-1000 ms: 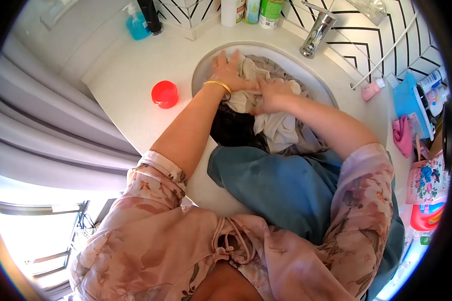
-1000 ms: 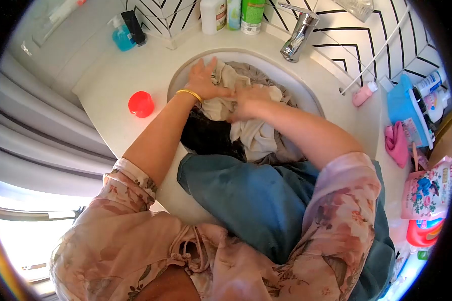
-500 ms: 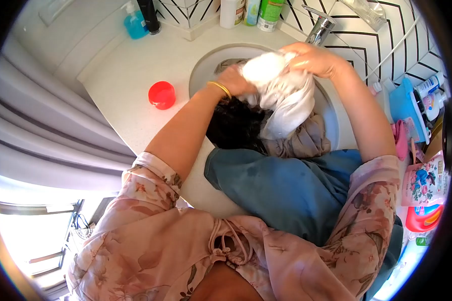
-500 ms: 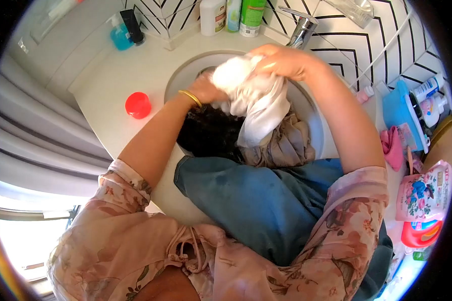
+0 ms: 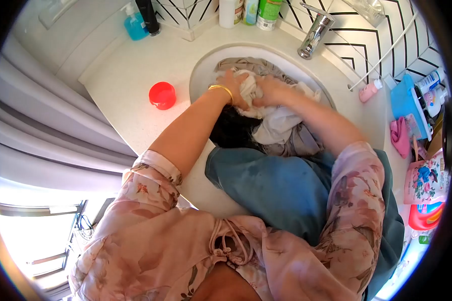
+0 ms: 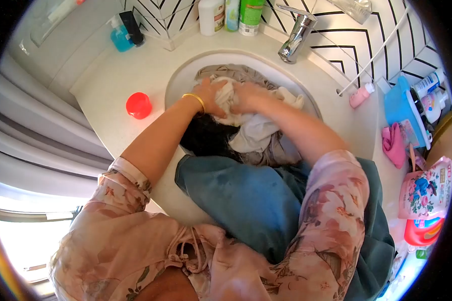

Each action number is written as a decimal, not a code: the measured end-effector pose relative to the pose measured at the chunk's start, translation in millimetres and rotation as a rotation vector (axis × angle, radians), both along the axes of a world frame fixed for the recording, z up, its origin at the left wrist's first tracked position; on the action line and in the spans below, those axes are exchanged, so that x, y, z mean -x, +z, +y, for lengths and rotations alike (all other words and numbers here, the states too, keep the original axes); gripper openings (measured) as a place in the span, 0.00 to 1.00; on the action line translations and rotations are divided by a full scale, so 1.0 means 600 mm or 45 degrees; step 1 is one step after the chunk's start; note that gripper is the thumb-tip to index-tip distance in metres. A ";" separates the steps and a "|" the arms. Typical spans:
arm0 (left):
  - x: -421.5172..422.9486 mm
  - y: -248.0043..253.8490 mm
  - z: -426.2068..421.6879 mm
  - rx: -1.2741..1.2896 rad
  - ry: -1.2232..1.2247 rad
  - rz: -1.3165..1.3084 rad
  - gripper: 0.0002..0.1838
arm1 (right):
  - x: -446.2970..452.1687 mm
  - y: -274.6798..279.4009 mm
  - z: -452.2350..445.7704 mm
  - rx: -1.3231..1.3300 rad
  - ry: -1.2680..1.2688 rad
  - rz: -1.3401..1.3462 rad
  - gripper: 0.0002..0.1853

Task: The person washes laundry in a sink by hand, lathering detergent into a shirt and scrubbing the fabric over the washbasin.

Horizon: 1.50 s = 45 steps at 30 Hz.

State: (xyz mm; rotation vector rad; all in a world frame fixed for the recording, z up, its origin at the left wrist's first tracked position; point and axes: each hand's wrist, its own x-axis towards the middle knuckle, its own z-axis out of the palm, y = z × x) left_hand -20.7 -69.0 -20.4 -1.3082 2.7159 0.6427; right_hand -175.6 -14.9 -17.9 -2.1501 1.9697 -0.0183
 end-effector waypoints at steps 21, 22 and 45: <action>0.009 -0.030 -0.085 -1.690 0.546 1.913 0.17 | -0.125 0.060 0.008 0.616 -0.306 -0.924 0.21; 0.012 -0.059 -0.092 -1.513 0.398 1.880 0.17 | -0.144 0.040 0.006 0.895 -0.140 -0.712 0.21; -0.005 -0.046 -0.090 -0.010 0.253 0.333 0.23 | 0.025 -0.093 -0.115 0.009 -0.723 -1.965 0.15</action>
